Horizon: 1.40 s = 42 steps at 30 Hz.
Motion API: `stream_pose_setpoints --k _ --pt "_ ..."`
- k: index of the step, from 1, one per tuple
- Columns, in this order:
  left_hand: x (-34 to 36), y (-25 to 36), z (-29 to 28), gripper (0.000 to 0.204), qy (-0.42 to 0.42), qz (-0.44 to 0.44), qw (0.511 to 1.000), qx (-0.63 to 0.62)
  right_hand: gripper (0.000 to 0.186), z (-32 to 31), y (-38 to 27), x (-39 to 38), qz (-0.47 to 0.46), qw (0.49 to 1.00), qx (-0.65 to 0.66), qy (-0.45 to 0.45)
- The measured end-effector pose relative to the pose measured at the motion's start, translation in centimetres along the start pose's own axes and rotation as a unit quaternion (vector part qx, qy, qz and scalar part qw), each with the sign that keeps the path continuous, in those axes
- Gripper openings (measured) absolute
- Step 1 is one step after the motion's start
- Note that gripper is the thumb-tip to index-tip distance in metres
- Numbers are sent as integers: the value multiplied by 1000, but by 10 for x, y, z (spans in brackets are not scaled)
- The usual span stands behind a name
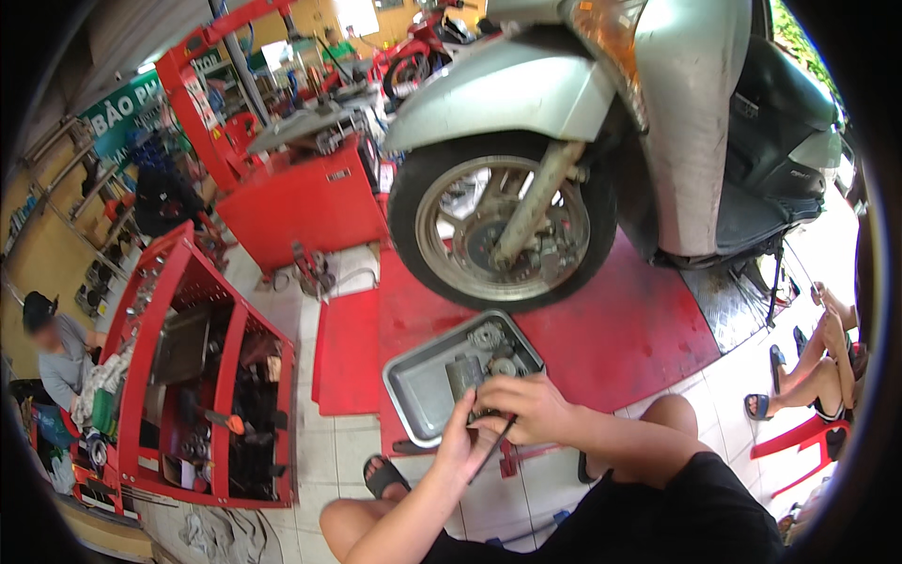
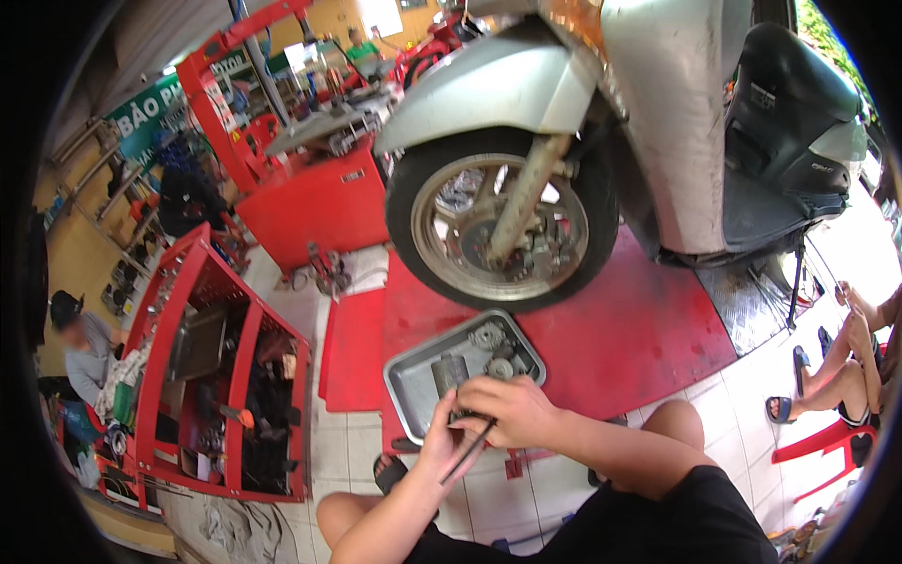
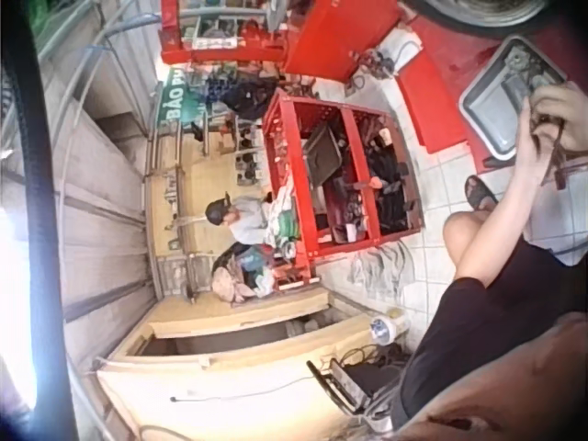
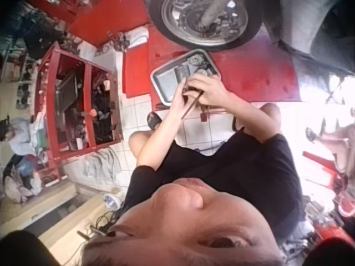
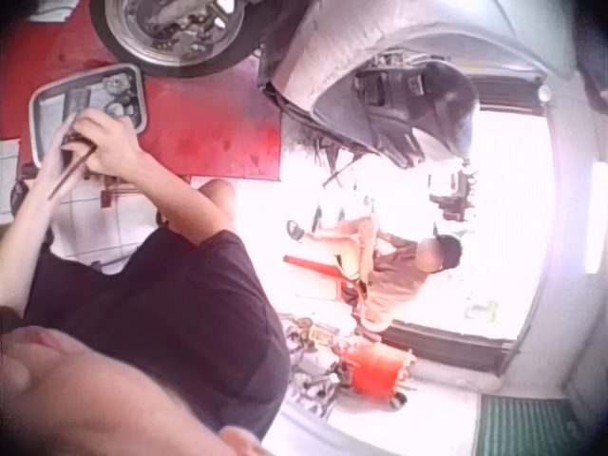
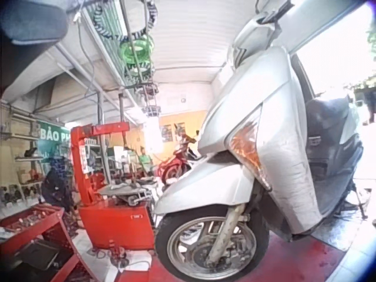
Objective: The person is sitting on the floor in a workshop, using a screwdriver to disassemble and clean a cylindrical scooter part. They remove small components, place them in a metal tray, and repeatedly probe the interior of the part with the tool.
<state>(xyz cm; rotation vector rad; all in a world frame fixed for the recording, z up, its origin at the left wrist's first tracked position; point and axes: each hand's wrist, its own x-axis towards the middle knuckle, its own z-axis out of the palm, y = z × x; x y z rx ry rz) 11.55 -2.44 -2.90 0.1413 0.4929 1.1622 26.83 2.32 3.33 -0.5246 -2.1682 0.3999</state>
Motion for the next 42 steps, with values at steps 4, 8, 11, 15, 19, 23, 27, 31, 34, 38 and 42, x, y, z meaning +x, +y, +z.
stream_pose_setpoints --k 4,8,11,15,19,23,27,31,34,38,42 --pt "-5 6 11 39 -25 27 999 -25 22 -1 -1 -1 41 999 13 -34" --pt "-8 12 4 31 -5 21 997 -77 32 -4 -14 22 150 983 93 -56" --pt "3 18 11 27 23 72 993 -95 46 -21 -13 76 211 975 30 -64" --pt "21 35 -2 38 43 56 980 -185 52 -2 -21 220 95 992 -38 -77" --pt "14 50 -9 35 62 105 970 -208 32 2 -131 345 232 964 30 -123" --pt "14 50 -13 35 47 104 970 -216 33 7 -141 398 246 941 -144 -182" --pt "9 47 -1 40 48 82 972 -216 28 0 -112 406 157 928 -284 -185" --pt "-5 51 -5 55 -41 88 991 -93 41 6 -89 388 162 945 -254 -125" --pt "-7 46 3 63 -26 65 994 -86 40 3 -57 380 208 939 -254 -101" --pt "-14 66 -9 50 30 111 989 -97 39 -3 -82 359 359 927 -72 -76" --pt "-30 47 24 42 -9 193 980 42 34 -5 -67 356 315 934 -142 -95"
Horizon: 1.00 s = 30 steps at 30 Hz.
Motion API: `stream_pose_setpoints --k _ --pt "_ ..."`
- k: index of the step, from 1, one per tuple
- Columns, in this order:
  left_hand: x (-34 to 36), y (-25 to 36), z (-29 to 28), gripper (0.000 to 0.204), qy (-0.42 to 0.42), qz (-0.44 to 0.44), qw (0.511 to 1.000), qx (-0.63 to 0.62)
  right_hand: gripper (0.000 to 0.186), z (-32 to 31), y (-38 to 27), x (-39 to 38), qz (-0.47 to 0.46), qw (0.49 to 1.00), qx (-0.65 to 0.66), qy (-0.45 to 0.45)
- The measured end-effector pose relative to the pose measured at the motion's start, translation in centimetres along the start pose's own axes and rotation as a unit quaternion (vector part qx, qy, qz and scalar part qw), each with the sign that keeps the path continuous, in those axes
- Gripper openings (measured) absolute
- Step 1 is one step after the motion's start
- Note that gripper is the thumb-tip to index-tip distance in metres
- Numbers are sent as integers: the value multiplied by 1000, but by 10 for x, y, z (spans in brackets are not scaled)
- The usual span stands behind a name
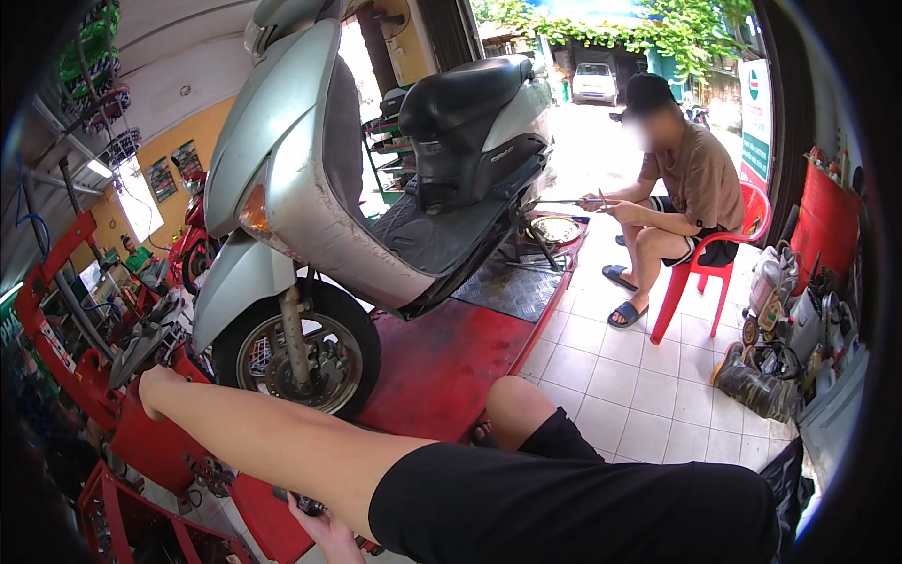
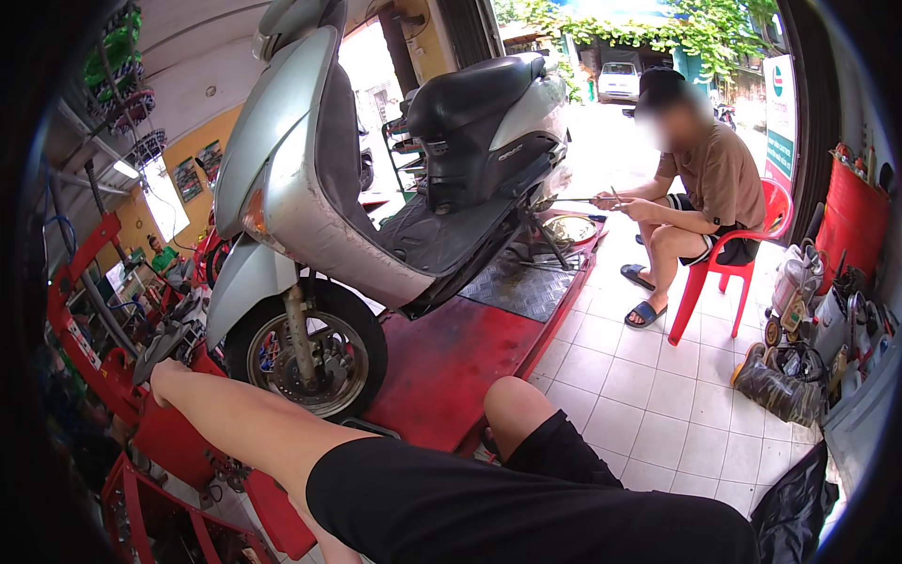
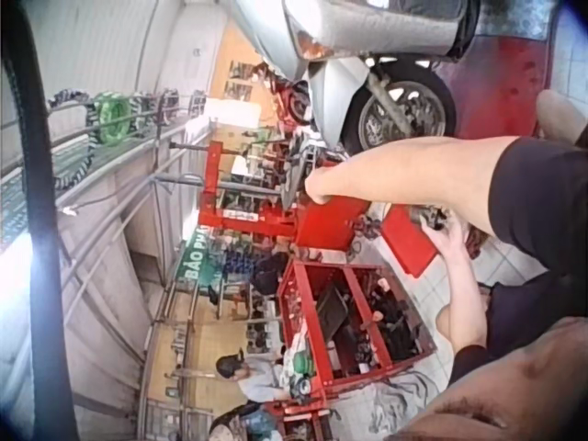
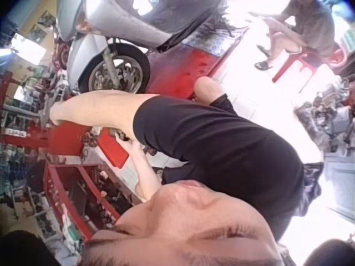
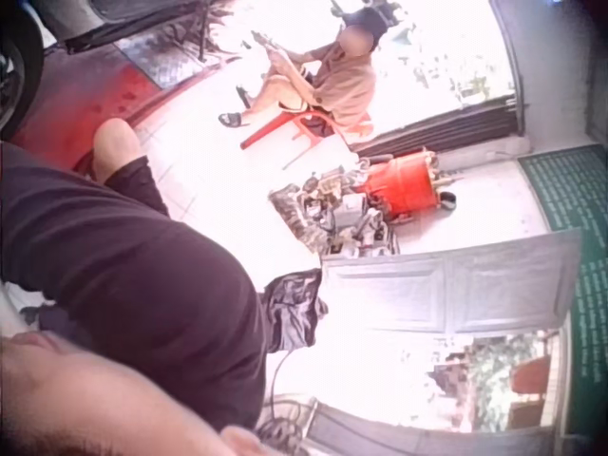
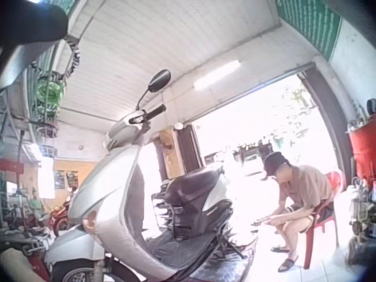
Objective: The person is sitting on the floor in a workshop, using a screwdriver to disassemble and clean a cylindrical scooter part. They remove small components, place them in a metal tray, and repeatedly probe the interior of the part with the tool.
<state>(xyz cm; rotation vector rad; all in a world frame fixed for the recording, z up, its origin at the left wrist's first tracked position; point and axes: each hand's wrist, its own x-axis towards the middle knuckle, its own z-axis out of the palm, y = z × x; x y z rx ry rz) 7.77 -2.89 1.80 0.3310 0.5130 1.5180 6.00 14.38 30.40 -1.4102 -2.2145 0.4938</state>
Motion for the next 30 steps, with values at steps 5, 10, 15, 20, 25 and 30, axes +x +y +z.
stream_pose_setpoints --k 5,10,15,20,25,30 --pt "26 -5 -12 41 38 -58 983 -170 31 3 27 15 -174 974 -131 -62" --pt "45 22 -30 39 -10 -21 973 -231 28 0 75 -93 -242 955 -159 -73" --pt "51 8 -13 38 -28 -50 966 -251 39 -5 176 -201 -190 977 -82 -53" --pt "39 12 0 36 10 -56 961 -271 40 8 195 -272 -170 969 -141 -107" --pt "25 -2 8 35 26 -72 975 -206 29 16 191 -284 -244 952 -142 -120" --pt "24 -16 5 35 3 -97 986 -138 30 56 214 -263 -261 961 48 -77"
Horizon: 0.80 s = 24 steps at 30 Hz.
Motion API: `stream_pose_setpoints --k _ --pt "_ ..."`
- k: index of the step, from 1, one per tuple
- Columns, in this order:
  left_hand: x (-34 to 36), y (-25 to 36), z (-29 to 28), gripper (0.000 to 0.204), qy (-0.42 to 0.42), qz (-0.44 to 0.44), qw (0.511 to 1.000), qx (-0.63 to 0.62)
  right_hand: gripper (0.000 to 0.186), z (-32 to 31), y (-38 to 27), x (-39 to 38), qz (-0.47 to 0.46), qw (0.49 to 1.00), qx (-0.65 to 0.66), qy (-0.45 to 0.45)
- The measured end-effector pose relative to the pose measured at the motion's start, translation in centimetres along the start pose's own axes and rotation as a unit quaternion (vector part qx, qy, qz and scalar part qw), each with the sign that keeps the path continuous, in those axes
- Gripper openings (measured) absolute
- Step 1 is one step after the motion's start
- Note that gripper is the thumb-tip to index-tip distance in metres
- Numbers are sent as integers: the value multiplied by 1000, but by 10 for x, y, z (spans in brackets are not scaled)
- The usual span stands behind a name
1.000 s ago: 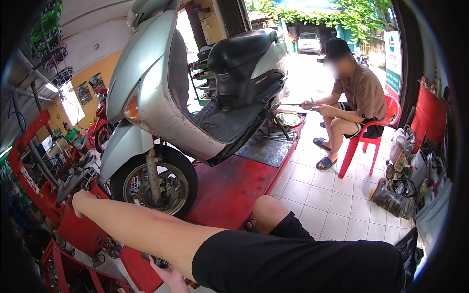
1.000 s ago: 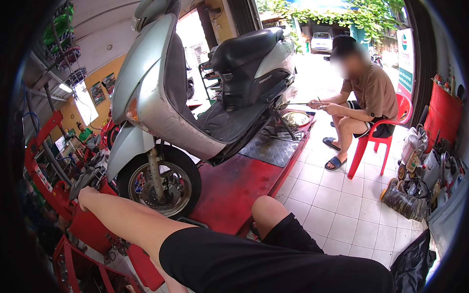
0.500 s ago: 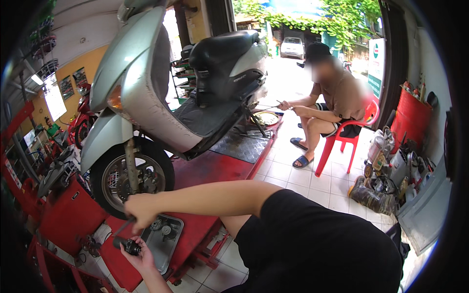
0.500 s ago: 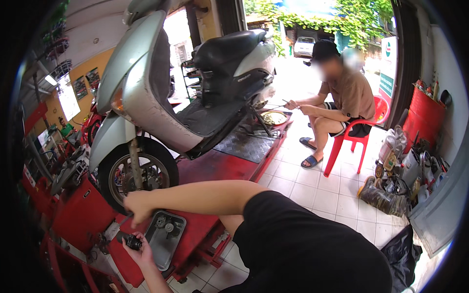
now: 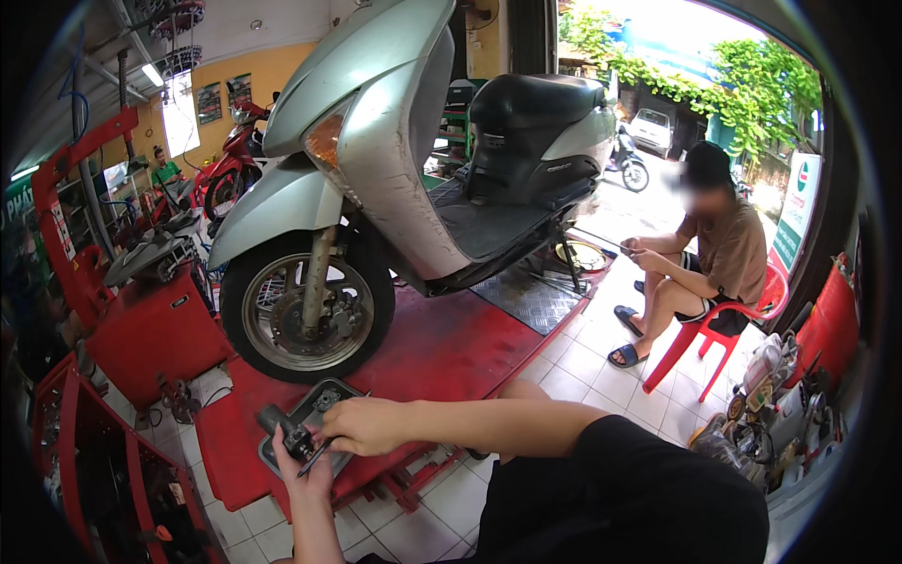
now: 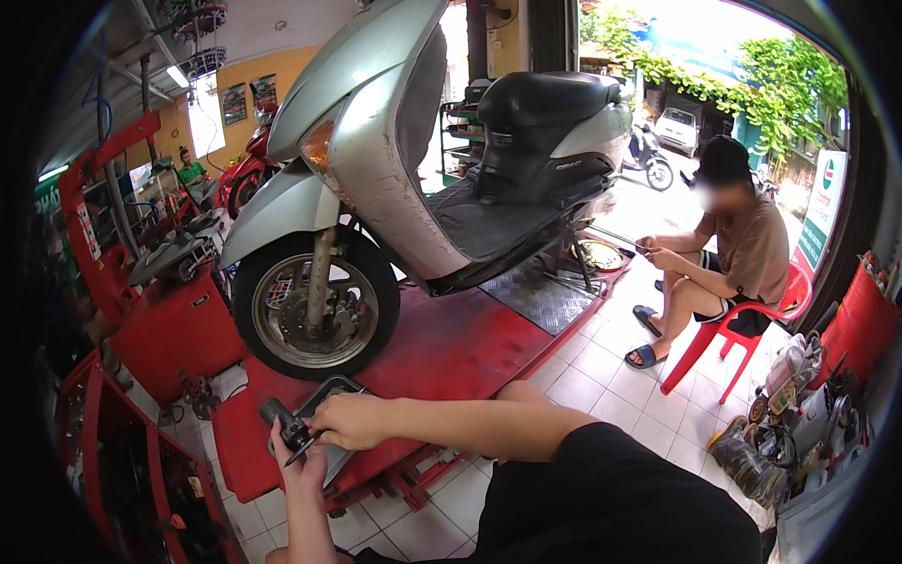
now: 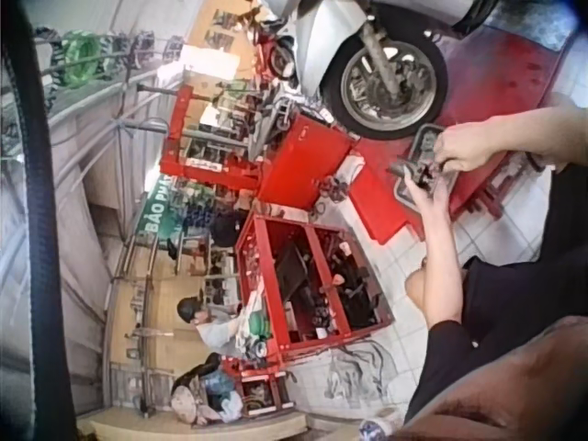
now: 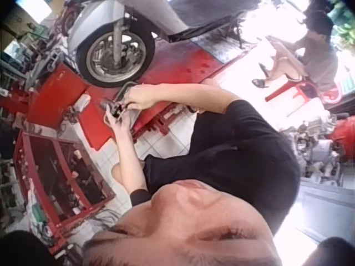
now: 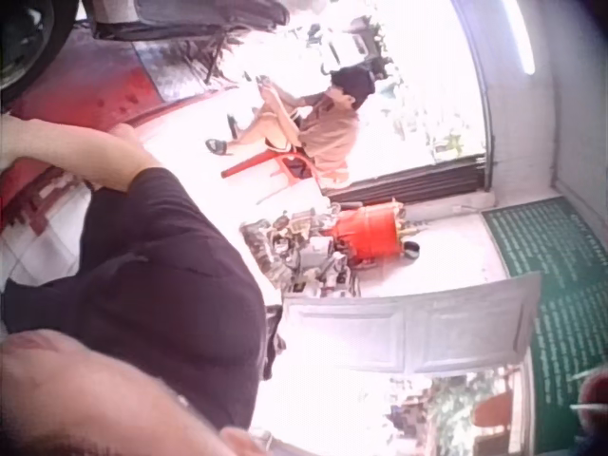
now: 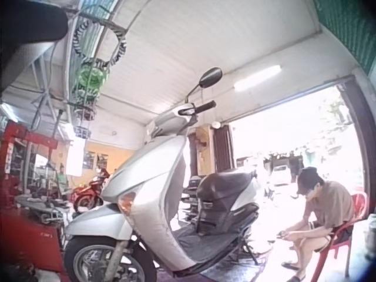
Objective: The person is sitting on the floor in a workshop, using a screwdriver to disassemble and clean a cylindrical scooter part. They remove small components, place them in a metal tray, and repeatedly probe the interior of the part with the tool.
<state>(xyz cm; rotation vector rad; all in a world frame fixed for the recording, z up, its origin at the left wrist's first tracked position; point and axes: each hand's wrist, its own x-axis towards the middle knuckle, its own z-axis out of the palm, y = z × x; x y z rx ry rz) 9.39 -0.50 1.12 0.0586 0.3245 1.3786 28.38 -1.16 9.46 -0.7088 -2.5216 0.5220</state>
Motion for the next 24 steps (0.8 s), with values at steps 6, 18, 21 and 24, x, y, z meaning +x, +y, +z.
stream_pose_setpoints --k 6,18,21,24 --pt "-26 13 2 43 65 3 995 73 34 44 27 29 -72 989 57 119" --pt "2 22 -9 41 73 -35 996 26 37 54 38 58 -5 986 119 118" --pt "0 19 -4 32 88 -45 995 -8 28 59 48 64 -15 989 103 102" --pt "-5 16 3 33 107 -31 994 7 25 52 43 67 -22 990 97 103"
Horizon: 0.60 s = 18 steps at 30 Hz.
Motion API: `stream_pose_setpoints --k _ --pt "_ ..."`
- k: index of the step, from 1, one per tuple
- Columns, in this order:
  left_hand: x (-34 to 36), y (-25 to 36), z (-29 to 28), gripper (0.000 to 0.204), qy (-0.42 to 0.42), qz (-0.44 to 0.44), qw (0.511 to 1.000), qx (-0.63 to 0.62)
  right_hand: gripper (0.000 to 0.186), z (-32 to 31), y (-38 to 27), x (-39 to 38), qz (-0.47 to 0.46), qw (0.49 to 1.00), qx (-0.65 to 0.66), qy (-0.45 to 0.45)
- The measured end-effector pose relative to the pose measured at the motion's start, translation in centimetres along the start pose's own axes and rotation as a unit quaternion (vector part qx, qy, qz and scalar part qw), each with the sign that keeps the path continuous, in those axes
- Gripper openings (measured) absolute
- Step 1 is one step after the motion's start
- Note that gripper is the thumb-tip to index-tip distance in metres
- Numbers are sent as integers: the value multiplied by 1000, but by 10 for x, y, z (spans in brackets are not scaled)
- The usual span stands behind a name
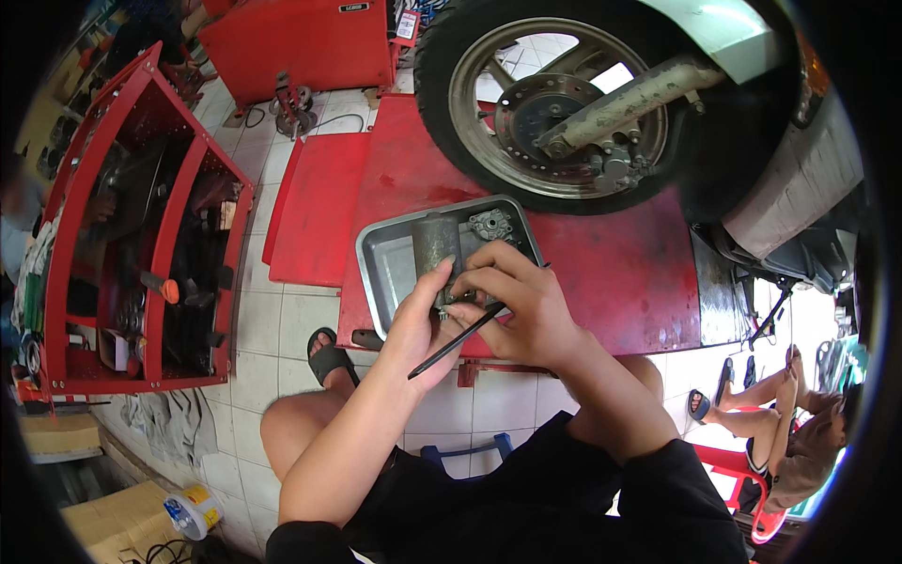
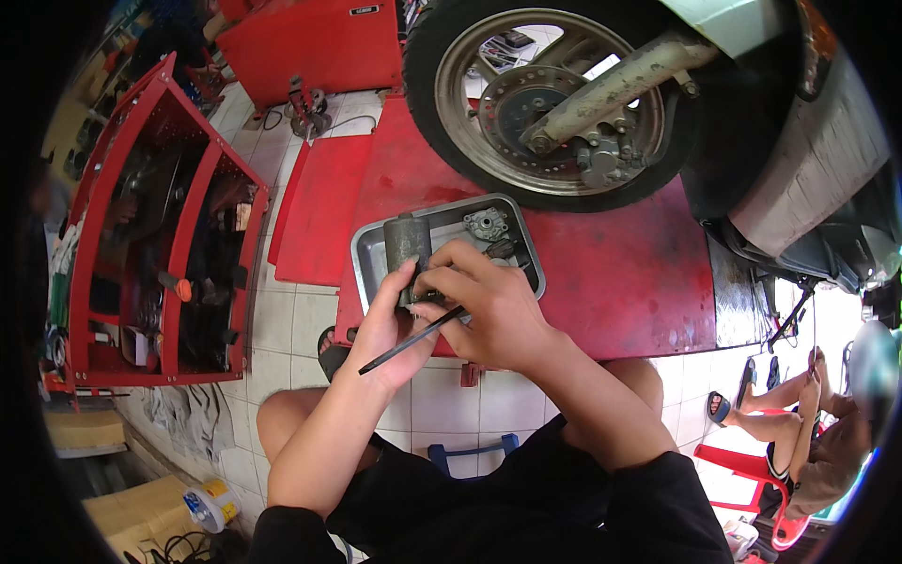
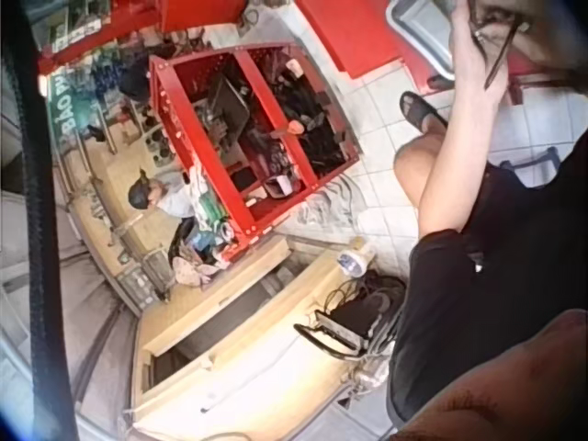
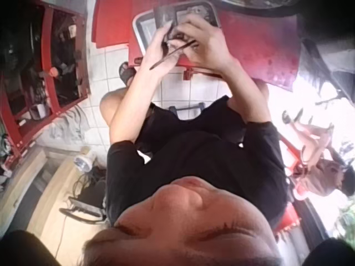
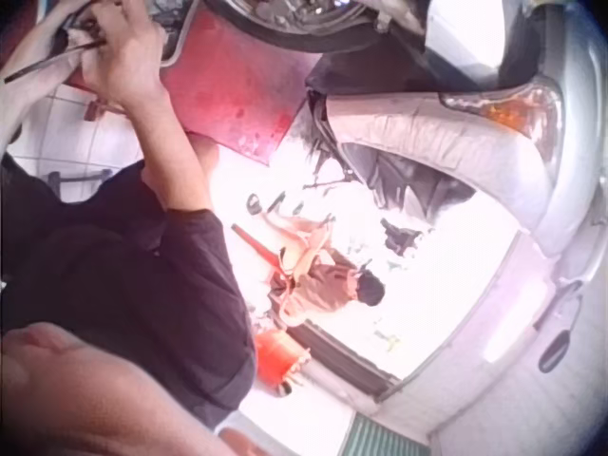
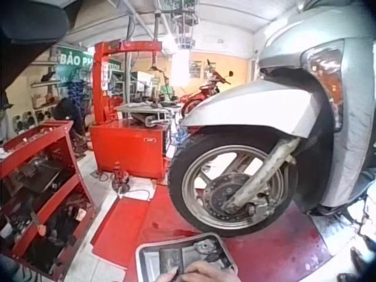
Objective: The person is sitting on the floor in a workshop, using a screwdriver to disassemble and clean a cylindrical scooter part. They remove small components, place them in a metal tray, and repeatedly probe the interior of the part with the tool.
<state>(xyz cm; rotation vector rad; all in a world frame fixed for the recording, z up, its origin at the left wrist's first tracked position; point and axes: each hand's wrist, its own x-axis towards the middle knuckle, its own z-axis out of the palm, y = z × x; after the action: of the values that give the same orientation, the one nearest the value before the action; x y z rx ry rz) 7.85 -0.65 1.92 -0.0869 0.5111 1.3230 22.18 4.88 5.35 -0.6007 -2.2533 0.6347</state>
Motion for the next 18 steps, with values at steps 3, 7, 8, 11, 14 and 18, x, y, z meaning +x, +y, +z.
stream_pose_setpoints --k 3,7,8,11,14,18 --pt "2 -2 -10 33 -2 -5 1000 1 18 -4 0 -5 9 1000 10 -6" --pt "-2 -7 -14 29 18 -3 999 37 17 -10 -3 -15 1 998 -54 -37" --pt "-5 -5 -10 28 37 1 999 37 17 -6 -4 -15 -12 996 -84 -39" --pt "-8 -4 -13 24 27 20 998 54 16 3 -9 -16 -17 995 -92 -35" --pt "-2 -11 -26 22 37 25 997 67 20 14 -3 -28 2 993 -117 -32" --pt "2 -7 -26 27 16 -7 998 57 22 18 4 -24 -22 995 -96 5"
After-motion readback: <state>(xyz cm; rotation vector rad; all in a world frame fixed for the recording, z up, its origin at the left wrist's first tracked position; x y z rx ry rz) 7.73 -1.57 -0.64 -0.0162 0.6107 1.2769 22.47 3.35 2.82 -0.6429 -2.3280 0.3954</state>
